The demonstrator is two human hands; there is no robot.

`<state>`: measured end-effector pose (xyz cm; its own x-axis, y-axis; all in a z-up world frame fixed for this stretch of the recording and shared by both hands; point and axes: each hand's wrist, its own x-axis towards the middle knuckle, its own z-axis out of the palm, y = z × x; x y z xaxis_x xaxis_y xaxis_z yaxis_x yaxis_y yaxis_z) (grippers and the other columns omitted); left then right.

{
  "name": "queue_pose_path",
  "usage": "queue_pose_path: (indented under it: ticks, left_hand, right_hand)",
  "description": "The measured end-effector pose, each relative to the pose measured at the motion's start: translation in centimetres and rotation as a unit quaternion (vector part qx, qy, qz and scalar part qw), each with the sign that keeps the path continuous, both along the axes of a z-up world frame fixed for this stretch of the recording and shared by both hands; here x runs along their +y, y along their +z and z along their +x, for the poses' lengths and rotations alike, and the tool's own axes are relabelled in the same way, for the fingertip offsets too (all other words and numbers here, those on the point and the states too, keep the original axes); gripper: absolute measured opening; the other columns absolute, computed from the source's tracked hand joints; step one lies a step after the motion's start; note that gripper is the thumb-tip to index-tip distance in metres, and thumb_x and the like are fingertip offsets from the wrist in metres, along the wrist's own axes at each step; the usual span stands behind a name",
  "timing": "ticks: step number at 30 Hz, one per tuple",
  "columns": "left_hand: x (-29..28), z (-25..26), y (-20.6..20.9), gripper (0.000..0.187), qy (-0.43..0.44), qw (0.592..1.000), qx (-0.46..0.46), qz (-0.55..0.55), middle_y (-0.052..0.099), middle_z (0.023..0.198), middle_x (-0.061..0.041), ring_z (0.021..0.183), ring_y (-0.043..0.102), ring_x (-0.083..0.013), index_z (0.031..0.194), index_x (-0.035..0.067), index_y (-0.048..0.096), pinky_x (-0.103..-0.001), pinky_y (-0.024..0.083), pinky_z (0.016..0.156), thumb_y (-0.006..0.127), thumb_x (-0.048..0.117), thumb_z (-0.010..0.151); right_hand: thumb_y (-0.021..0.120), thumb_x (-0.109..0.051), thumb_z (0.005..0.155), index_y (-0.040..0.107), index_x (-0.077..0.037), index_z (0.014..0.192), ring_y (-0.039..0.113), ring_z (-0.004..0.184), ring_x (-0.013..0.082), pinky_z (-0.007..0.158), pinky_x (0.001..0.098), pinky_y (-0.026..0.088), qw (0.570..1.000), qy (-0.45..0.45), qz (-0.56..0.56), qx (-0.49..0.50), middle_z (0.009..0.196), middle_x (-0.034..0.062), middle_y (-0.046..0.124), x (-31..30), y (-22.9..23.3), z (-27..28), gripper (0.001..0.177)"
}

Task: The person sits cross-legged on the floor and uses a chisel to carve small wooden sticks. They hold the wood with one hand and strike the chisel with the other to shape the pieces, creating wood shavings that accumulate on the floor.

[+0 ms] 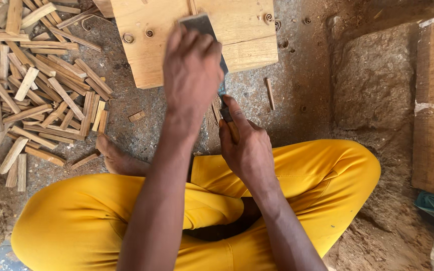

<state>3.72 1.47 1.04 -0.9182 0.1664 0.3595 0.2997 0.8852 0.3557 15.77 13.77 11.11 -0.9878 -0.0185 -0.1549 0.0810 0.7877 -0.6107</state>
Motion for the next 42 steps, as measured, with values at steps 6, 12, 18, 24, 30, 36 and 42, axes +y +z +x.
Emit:
queue_pose_path:
  ticks: [6,12,18,24,30,36,42]
  left_hand:
    - [1.2,0.6,-0.1,0.018,0.018,1.0,-0.016,0.004,0.074,0.124,-0.017,0.121,0.068,-0.0298,0.115,0.004,0.078,-0.048,0.045,0.115,0.068,0.008,0.101]
    - [-0.1,-3.0,0.5,0.026,0.024,0.998,-0.061,-0.005,0.069,0.134,-0.02,0.126,0.066,-0.0302,0.123,0.001,0.075,-0.045,0.04,0.121,0.065,0.004,0.1]
    - [-0.7,-3.4,1.4,0.035,-0.004,0.996,-0.081,-0.046,0.061,0.142,-0.021,0.133,0.059,-0.031,0.131,-0.001,0.069,-0.043,0.036,0.123,0.065,0.0,0.096]
    - [-4.9,-1.2,3.8,0.06,-0.04,0.993,-0.081,0.071,0.056,0.147,-0.019,0.134,0.055,-0.0316,0.139,0.002,0.063,-0.048,0.033,0.12,0.073,-0.007,0.081]
    - [-5.2,-1.6,2.6,0.069,0.037,0.998,0.008,0.054,0.063,0.144,-0.016,0.138,0.052,-0.0357,0.139,0.011,0.067,-0.047,0.038,0.122,0.071,-0.015,0.075]
    - [-3.4,-3.1,0.5,0.058,0.063,0.998,-0.011,0.008,0.06,0.147,-0.013,0.142,0.048,-0.0343,0.136,0.023,0.073,-0.053,0.038,0.123,0.065,-0.016,0.093]
    - [-3.4,-3.4,0.1,0.052,0.094,0.996,0.006,0.007,0.065,0.137,-0.018,0.134,0.051,-0.0395,0.124,0.024,0.078,-0.061,0.032,0.114,0.07,-0.009,0.084]
  right_hand:
    - [0.067,-0.012,0.096,0.053,-0.007,0.148,0.074,0.062,0.0367,0.057,0.0473,0.058,1.0,-0.003,0.014,0.016,0.076,0.0237,0.072,-0.9,-0.3,-0.8,0.054]
    - [0.061,-0.01,0.099,0.051,-0.003,0.15,0.072,0.054,0.0325,0.052,0.0436,0.058,0.998,0.019,0.014,0.064,0.074,0.0209,0.073,-2.6,-2.5,-3.2,0.053]
    - [0.06,-0.009,0.101,0.049,0.002,0.149,0.067,0.044,0.0224,0.044,0.0367,0.056,0.998,0.007,-0.012,0.058,0.064,0.0155,0.072,-3.4,-3.8,-3.4,0.051]
    - [0.059,-0.01,0.104,0.049,-0.002,0.151,0.066,0.049,0.0107,0.043,0.0285,0.054,0.996,-0.01,-0.071,0.049,0.08,0.0104,0.076,-2.0,-3.4,-1.8,0.049]
    - [0.06,-0.016,0.106,0.054,-0.007,0.148,0.061,0.046,0.0065,0.039,0.0282,0.048,0.999,-0.045,-0.023,0.004,0.076,0.0102,0.076,2.0,-1.1,0.4,0.044]
    - [0.065,-0.014,0.104,0.056,-0.009,0.147,0.073,0.064,0.0129,0.052,0.0318,0.056,0.999,-0.02,-0.018,0.026,0.09,0.0128,0.079,1.8,-1.2,2.3,0.045]
    - [0.071,-0.016,0.101,0.06,-0.013,0.144,0.079,0.078,0.0153,0.063,0.0334,0.06,0.999,-0.035,-0.014,0.027,0.091,0.015,0.079,1.5,-0.8,1.6,0.045]
